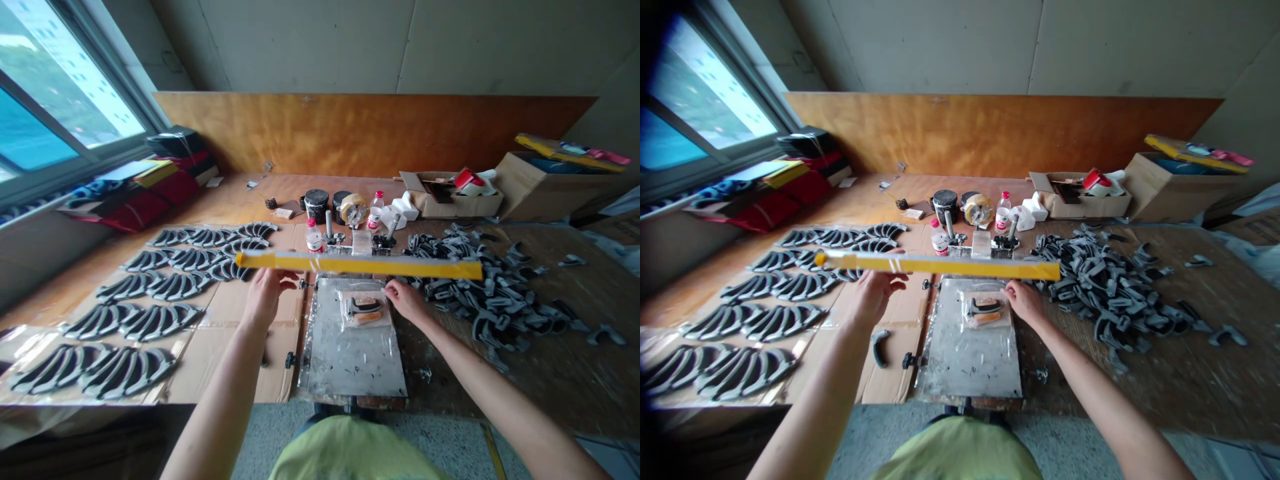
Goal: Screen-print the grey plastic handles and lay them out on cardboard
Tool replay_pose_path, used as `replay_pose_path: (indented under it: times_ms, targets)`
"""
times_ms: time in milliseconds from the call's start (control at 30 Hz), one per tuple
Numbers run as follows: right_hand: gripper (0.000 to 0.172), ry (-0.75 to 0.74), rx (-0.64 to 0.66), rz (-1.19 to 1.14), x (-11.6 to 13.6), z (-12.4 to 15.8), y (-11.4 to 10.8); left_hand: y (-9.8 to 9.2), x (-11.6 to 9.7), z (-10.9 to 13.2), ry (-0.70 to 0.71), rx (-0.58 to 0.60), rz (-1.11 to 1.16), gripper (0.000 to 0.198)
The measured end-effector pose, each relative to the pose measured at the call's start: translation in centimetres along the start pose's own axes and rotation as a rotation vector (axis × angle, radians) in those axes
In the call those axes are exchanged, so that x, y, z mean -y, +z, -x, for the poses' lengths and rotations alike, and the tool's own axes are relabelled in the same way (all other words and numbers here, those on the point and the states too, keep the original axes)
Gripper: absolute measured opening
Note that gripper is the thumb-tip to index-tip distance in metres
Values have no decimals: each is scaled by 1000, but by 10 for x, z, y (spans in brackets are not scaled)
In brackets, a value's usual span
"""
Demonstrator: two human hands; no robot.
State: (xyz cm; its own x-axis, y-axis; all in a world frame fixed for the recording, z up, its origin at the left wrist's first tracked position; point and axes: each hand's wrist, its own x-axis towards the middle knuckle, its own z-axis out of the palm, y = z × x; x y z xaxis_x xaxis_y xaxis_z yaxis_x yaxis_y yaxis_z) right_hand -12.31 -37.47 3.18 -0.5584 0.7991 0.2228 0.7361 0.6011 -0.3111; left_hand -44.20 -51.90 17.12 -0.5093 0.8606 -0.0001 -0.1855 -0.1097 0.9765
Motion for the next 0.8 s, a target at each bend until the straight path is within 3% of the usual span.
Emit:
replay_pose_path:
  times_ms: [100, 167, 233, 333, 400, 467, 533, 567, 700, 800]
  targets:
    - [19, -113, 75, -83, 19, 19, 21, 8, -5, -9, 17, -42, 17, 45]
    - [18, -123, 102, -111, 31, 21, 23, 10, 8, 4, -2, -90, 25, 49]
    - [12, -88, 91, -135, 48, 23, 17, 13, 35, 30, -175, -34, -23, 55]
    - [6, -136, 38, -176, 87, 40, 9, 23, 89, 82, -631, 213, -107, 68]
    - [7, -303, 52, -183, 113, 55, 11, 26, 121, 109, -765, 195, -36, 65]
    - [15, -500, 109, -194, 122, 64, 16, 16, 142, 122, -802, 104, -6, 58]
    - [22, -511, 121, -180, 100, 61, 17, -15, 153, 119, -786, 1, -86, 54]
    - [23, -415, 97, -142, 78, 57, 14, -38, 156, 115, -761, -55, -162, 53]
    - [30, 211, 19, 250, -48, 36, -16, -145, 165, 97, -735, -392, -556, 43]
    - [30, 386, 120, 394, -117, 36, -34, -193, 175, 95, -742, -472, -798, 42]
